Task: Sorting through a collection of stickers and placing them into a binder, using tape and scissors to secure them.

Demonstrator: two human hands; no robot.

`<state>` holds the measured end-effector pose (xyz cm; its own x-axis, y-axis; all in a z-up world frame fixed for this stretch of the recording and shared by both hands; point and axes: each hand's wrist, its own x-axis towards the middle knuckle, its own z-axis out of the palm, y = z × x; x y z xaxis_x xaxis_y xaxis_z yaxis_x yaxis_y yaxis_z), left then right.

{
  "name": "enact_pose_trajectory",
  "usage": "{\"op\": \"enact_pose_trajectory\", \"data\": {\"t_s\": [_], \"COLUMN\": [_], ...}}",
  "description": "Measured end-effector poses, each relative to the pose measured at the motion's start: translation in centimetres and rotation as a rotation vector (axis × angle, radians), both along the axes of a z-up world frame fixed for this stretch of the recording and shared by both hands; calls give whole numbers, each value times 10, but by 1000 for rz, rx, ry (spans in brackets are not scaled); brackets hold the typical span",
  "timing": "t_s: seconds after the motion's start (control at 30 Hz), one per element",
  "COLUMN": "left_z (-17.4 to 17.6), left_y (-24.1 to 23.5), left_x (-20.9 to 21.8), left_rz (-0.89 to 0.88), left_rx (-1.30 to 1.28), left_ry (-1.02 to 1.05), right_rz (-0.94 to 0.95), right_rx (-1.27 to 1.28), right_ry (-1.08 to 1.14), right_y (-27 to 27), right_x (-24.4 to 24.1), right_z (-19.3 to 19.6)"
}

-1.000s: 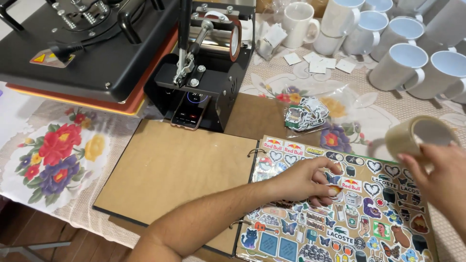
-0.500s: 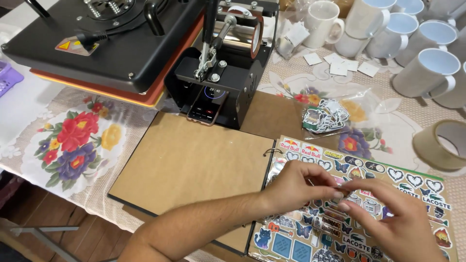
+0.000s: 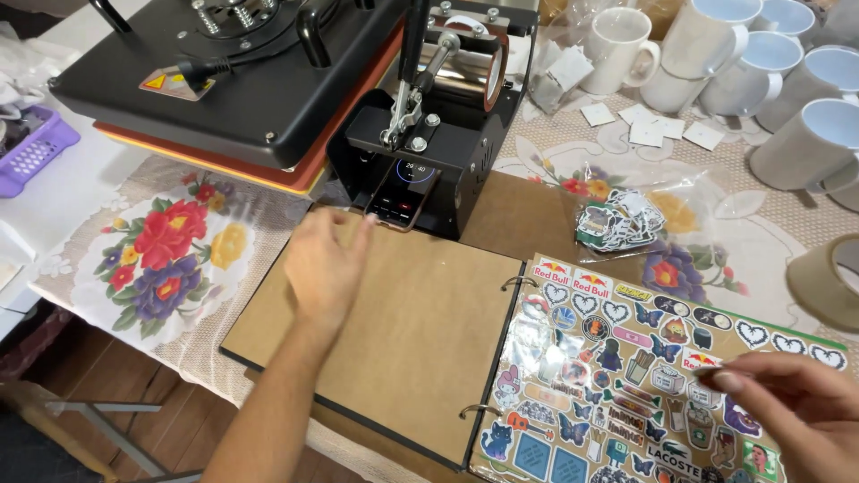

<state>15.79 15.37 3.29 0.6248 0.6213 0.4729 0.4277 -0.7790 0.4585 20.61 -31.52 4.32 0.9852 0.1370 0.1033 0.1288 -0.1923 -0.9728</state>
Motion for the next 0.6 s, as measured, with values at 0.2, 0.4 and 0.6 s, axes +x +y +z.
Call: {"op": "enact_pose_trajectory", "data": {"t_s": [0.2,0.4,0.6], "left_z": [-12,-33,-21], "left_y": [35,50,42], "left_x": [25,38,33], "left_rz": [77,118,105], "left_rx": [-162,-127,-262], "left_ry": [134,38,-119], "right_rz": [-109,-106,-8], "right_rx": [-194,-232,-283], "right_ry": [-3,66,132], "right_y": [-29,-54,-131], "right_x": [11,24,78], "right_z": [-19,-27,-101]}}
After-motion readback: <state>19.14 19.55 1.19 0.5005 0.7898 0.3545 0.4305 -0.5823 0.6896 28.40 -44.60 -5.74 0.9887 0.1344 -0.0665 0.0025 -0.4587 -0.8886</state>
